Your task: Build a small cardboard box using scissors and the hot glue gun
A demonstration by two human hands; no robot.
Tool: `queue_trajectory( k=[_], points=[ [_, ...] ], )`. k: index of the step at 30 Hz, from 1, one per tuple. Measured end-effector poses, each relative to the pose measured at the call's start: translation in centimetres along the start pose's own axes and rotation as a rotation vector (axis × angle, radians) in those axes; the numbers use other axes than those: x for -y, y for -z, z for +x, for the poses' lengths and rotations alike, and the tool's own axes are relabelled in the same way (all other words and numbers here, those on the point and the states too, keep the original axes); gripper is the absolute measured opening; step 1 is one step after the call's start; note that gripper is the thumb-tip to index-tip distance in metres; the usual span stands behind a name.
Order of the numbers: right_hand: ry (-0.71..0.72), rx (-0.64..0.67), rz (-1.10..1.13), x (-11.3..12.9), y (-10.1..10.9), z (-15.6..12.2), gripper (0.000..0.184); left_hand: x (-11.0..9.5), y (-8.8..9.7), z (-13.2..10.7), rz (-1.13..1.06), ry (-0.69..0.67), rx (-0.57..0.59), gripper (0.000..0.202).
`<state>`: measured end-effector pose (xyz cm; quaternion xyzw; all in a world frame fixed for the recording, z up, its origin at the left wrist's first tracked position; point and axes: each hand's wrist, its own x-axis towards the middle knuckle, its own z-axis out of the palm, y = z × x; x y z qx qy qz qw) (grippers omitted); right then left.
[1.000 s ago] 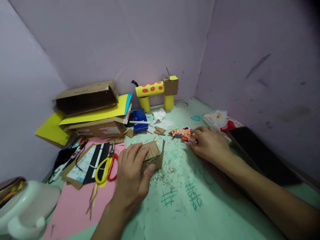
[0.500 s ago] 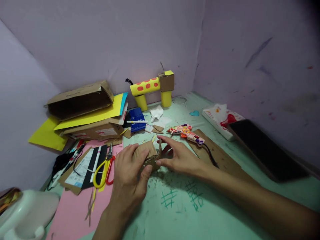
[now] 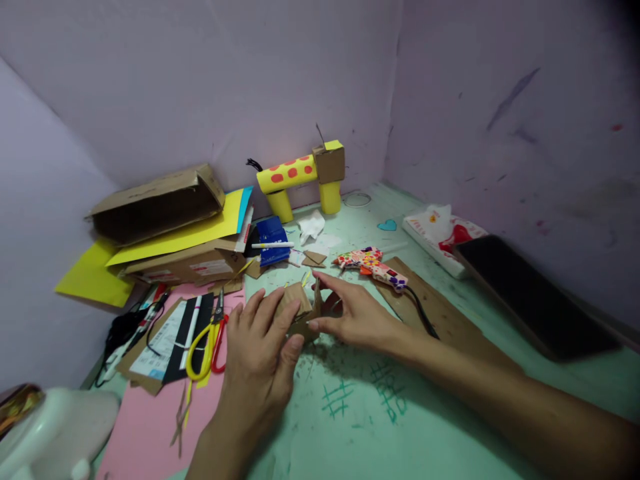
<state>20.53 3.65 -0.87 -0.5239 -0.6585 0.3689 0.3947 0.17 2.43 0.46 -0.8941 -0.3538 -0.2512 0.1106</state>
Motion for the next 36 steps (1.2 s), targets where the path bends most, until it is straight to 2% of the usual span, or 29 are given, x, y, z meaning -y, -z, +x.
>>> queue_trajectory(
  k=[8, 14, 21, 27, 29, 31, 32, 34, 36],
  points=[
    [-0.009, 0.007, 0.006, -0.1, -0.2, 0.0, 0.081, 0.3, -0.1, 0.0, 0.054, -0.035, 0.009, 0.050],
    [0.000, -0.011, 0.020, -0.2, -0.5, -0.1, 0.081, 0.4, -0.4, -0.2, 0.017, -0.018, -0.026, 0.050],
    [0.006, -0.032, 0.038, -0.2, -0.8, -0.1, 0.078, 0.2, -0.1, 0.1, 0.048, -0.039, -0.006, 0.045],
    [-0.058, -0.005, 0.030, 0.1, -0.7, -0.2, 0.080, -1.2, 0.2, 0.6, 0.010, 0.090, 0.004, 0.039],
    [-0.069, -0.006, 0.012, 0.2, -0.6, -0.3, 0.084, -1.5, 0.2, 0.6, 0.014, 0.091, 0.005, 0.038],
    [0.022, -0.069, -0.067, 0.2, -0.5, -0.4, 0.089, -1.6, 0.2, 0.6, 0.027, 0.079, 0.001, 0.038],
    [0.121, -0.121, -0.134, 0.2, -0.4, -0.5, 0.088, -1.6, 0.1, 0.6, 0.030, 0.073, 0.002, 0.038],
    [0.384, -0.212, -0.289, 0.3, -0.4, -0.7, 0.073, -1.4, 0.1, 0.6, 0.037, 0.072, 0.001, 0.038],
    [0.612, -0.222, -0.377, 0.4, -0.5, -0.7, 0.052, -1.0, 0.0, 0.5, 0.053, 0.040, 0.007, 0.039]
  ],
)
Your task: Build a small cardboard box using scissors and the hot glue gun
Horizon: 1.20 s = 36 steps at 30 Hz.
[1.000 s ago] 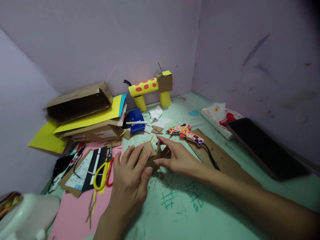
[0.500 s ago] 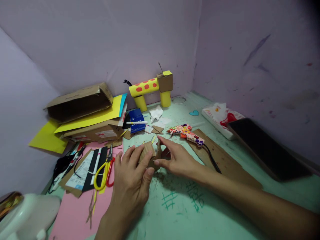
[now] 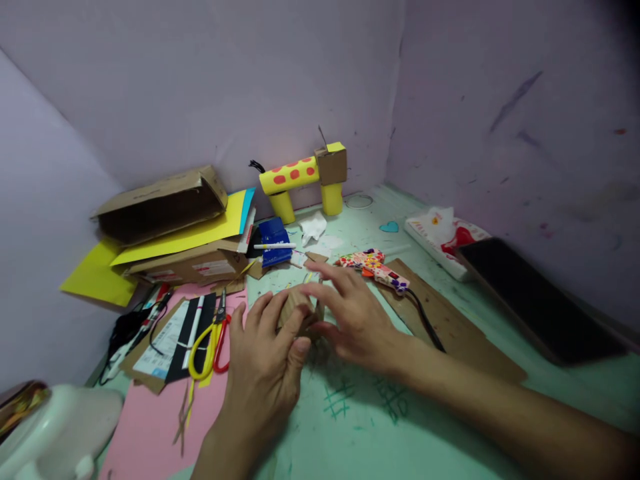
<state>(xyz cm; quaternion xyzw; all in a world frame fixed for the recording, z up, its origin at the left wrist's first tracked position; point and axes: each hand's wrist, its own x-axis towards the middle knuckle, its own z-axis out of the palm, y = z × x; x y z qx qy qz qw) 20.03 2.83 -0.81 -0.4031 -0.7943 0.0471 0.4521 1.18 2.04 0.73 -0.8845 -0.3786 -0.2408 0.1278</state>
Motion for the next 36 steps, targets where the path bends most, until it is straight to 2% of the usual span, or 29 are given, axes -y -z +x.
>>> queue_trajectory(
  k=[2, 5, 9, 14, 18, 21, 26, 29, 36],
  points=[
    [0.086, 0.011, 0.037, 0.1, -0.1, 0.0, 0.045, 0.4, -0.1, -0.1, 0.025, -0.060, 0.004, 0.042],
    [0.046, 0.037, 0.102, 0.1, -0.3, 0.2, 0.052, 0.6, 0.0, -0.2, 0.018, -0.105, 0.010, 0.042],
    [0.073, 0.078, 0.071, 0.1, 0.0, 0.4, 0.048, 0.2, 0.5, -0.5, -0.129, 0.019, -0.022, 0.038],
    [0.108, 0.094, 0.024, 0.1, 0.3, 0.6, 0.031, 0.8, 1.2, -0.7, -0.296, 0.204, -0.127, 0.040],
    [0.110, 0.065, 0.023, 0.3, 0.3, 0.6, 0.027, 1.4, 1.1, -0.9, -0.397, 0.382, -0.089, 0.036],
    [0.101, 0.040, 0.030, 0.6, 0.3, 0.6, 0.025, 1.3, 0.8, -0.9, -0.481, 0.450, -0.100, 0.029],
    [0.071, -0.005, 0.012, 1.2, 0.2, 0.9, 0.016, 1.0, 0.4, -0.9, -0.528, 0.467, -0.150, 0.027],
    [0.111, -0.061, -0.041, 1.3, 0.0, 1.0, 0.013, 1.0, 0.2, -1.1, -0.530, 0.447, -0.196, 0.024],
    [0.165, -0.042, -0.105, 1.3, 0.4, 1.0, 0.021, 1.3, -0.1, -1.3, -0.515, 0.419, -0.220, 0.024]
  ],
)
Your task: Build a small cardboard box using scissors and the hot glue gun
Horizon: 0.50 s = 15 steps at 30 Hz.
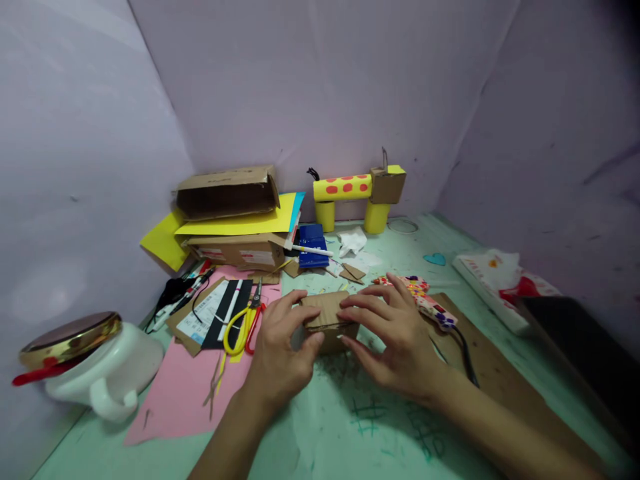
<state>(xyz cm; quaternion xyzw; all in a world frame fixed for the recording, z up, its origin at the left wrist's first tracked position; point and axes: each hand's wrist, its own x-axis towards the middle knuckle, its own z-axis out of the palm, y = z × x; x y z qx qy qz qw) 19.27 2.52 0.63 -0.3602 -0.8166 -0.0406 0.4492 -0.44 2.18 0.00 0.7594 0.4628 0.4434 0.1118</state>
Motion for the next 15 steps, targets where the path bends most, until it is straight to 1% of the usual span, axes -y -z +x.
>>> queue_trajectory(
  k=[2, 5, 9, 11, 13, 15],
  points=[
    [0.000, 0.010, 0.004, -0.1, 0.0, 0.0, 0.025, 0.0, -0.1, 0.0, 0.007, 0.002, 0.005, 0.025],
    [-0.014, 0.005, 0.006, -0.2, -0.3, -0.1, 0.023, 0.1, 0.0, 0.0, 0.018, 0.002, 0.014, 0.026],
    [-0.045, 0.002, 0.017, -0.1, -0.8, -0.2, 0.020, 0.3, 0.1, 0.0, 0.042, -0.045, 0.031, 0.028],
    [-0.058, 0.012, 0.017, -0.2, -0.7, -0.1, 0.021, 0.4, 0.2, 0.0, 0.051, -0.063, 0.030, 0.028],
    [-0.054, 0.075, 0.034, -0.3, 0.0, 0.0, 0.022, 0.5, 0.1, 0.0, 0.058, -0.077, 0.020, 0.026],
    [-0.060, 0.161, 0.106, -0.7, 1.2, 0.3, 0.026, 0.7, 0.0, 0.0, 0.072, -0.098, 0.002, 0.025]
  ],
)
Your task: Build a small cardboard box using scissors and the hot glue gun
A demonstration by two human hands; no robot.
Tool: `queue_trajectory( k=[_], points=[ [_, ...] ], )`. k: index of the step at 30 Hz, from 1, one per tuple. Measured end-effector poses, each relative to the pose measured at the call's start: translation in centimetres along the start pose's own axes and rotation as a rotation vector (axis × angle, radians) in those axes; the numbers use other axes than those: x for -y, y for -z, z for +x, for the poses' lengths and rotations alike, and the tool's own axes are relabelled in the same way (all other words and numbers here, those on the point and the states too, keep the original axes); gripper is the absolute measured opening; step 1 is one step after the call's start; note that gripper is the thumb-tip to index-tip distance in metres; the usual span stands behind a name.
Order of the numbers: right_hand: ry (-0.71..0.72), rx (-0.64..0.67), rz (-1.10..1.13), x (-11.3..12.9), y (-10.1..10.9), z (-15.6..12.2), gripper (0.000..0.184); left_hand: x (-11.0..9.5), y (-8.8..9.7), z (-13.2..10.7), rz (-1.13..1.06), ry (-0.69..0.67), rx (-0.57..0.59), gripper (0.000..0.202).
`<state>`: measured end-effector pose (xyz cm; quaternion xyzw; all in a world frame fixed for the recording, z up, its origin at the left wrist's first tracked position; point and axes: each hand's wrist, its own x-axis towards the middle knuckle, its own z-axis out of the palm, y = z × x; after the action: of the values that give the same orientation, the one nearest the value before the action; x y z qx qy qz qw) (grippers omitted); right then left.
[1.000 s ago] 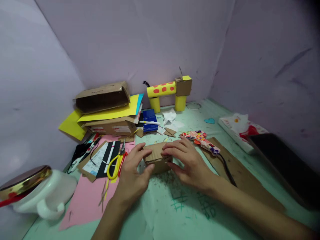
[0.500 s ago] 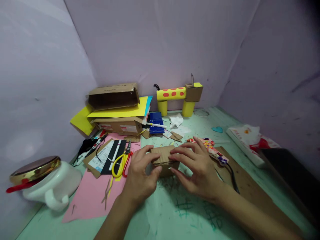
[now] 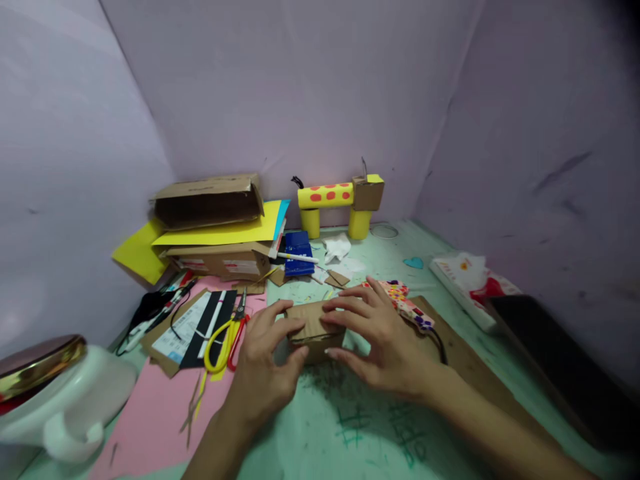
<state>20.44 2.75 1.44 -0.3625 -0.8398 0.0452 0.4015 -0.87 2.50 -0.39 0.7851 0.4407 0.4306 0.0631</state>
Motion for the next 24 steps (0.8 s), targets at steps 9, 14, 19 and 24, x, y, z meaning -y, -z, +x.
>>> queue_trajectory(
  k=[9, 14, 19, 24],
  points=[
    [-0.630, -0.048, -0.215, -7.5, 4.6, 5.3, 0.019, 0.3, -0.3, 0.0, -0.003, 0.029, -0.012, 0.024],
    [-0.671, 0.177, -0.289, -14.3, 1.9, 10.4, 0.023, 0.2, -0.3, -0.2, -0.025, 0.039, -0.022, 0.023],
    [-0.665, 0.361, -0.280, -17.2, -2.0, 12.6, 0.031, 0.0, -0.3, -0.2, -0.012, 0.034, -0.025, 0.026],
    [-0.712, 0.377, -0.257, -17.2, -2.3, 12.8, 0.028, -0.2, -0.3, -0.3, -0.007, 0.007, -0.023, 0.030]
  ],
)
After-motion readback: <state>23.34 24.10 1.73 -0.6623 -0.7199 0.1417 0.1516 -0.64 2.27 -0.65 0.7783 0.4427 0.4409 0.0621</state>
